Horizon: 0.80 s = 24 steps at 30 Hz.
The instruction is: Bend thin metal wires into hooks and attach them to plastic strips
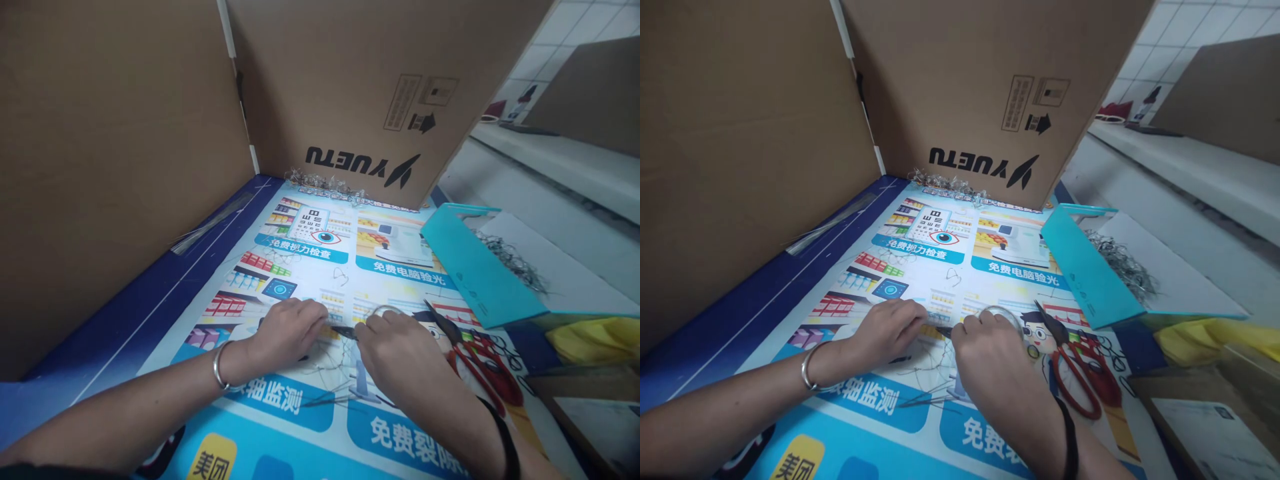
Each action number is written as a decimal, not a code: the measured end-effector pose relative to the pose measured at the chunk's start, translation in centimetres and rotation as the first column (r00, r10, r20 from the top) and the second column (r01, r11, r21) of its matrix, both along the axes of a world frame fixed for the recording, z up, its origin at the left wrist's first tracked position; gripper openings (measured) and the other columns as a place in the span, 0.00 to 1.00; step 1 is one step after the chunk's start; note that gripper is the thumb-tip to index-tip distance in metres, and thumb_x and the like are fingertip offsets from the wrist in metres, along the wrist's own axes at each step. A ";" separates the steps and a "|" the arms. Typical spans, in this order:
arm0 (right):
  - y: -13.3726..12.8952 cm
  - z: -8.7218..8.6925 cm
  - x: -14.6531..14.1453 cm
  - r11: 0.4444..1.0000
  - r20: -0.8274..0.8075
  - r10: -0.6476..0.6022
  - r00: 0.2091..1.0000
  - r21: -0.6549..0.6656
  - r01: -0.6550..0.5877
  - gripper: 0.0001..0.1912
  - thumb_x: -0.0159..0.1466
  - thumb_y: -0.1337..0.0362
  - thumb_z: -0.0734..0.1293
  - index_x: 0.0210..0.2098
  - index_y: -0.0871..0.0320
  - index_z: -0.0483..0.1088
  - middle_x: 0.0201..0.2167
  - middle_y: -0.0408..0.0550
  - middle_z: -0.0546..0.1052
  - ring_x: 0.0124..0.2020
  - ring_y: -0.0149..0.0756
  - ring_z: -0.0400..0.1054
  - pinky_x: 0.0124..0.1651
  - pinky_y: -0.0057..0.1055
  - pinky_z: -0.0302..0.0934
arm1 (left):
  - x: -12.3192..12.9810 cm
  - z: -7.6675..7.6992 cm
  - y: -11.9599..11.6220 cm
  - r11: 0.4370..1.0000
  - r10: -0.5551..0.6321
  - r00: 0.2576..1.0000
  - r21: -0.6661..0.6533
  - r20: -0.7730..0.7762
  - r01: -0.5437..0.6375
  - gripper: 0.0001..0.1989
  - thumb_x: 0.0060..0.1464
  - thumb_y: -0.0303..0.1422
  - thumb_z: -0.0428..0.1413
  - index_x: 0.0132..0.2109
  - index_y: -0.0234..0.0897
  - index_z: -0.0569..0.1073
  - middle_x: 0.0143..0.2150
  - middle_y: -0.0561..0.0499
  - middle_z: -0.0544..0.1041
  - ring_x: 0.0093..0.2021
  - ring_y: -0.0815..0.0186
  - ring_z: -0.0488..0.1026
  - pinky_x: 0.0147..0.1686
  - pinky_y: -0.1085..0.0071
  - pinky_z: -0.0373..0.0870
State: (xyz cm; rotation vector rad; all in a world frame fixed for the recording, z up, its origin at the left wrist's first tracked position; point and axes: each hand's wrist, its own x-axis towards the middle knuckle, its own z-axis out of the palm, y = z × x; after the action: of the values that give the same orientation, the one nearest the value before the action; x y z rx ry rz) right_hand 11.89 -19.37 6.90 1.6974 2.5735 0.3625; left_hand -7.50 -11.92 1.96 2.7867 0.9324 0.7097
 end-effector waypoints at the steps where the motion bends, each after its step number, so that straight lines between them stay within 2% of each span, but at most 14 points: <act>1: 0.0 -0.1 0.1 1.000 -0.003 0.005 1.000 0.005 -0.005 0.05 0.56 0.73 0.64 0.27 0.56 0.68 0.25 0.47 0.71 0.29 0.40 0.60 0.32 0.36 0.43 | 0.0 0.0 0.0 1.000 -0.002 1.000 -0.013 0.014 0.003 0.08 0.61 0.30 0.44 0.36 0.36 0.66 0.30 0.51 0.75 0.29 0.65 0.71 0.29 0.69 0.65; 14: 0.1 -0.9 0.5 0.991 -0.030 0.098 0.995 0.095 -0.095 0.05 0.57 0.72 0.64 0.29 0.56 0.66 0.26 0.47 0.70 0.30 0.41 0.58 0.34 0.37 0.45 | 0.1 0.5 0.1 0.962 0.026 0.986 -0.272 0.166 0.021 0.04 0.58 0.27 0.47 0.37 0.37 0.67 0.31 0.53 0.74 0.31 0.68 0.70 0.30 0.72 0.63; 20: 0.1 -1.1 0.3 0.981 -0.054 0.129 0.990 0.151 -0.120 0.06 0.54 0.73 0.66 0.28 0.56 0.65 0.25 0.46 0.69 0.29 0.39 0.57 0.32 0.36 0.44 | 0.3 0.8 0.4 0.858 0.055 0.958 -0.504 0.281 0.098 0.05 0.56 0.26 0.48 0.35 0.37 0.67 0.31 0.55 0.71 0.31 0.71 0.68 0.31 0.75 0.63; 24: 0.1 -1.2 0.2 0.979 -0.053 0.128 0.990 0.164 -0.118 0.06 0.55 0.73 0.67 0.28 0.57 0.66 0.25 0.45 0.69 0.28 0.39 0.56 0.32 0.36 0.43 | 0.3 0.9 0.6 0.830 0.046 0.951 -0.541 0.307 0.135 0.04 0.56 0.26 0.48 0.35 0.37 0.67 0.31 0.55 0.71 0.31 0.71 0.67 0.31 0.75 0.63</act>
State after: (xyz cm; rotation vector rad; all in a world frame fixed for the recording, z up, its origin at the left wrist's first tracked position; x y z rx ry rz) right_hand 12.07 -19.25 5.68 1.6246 2.7725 0.5440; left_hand -7.21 -11.34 2.90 2.1036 0.8383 0.6990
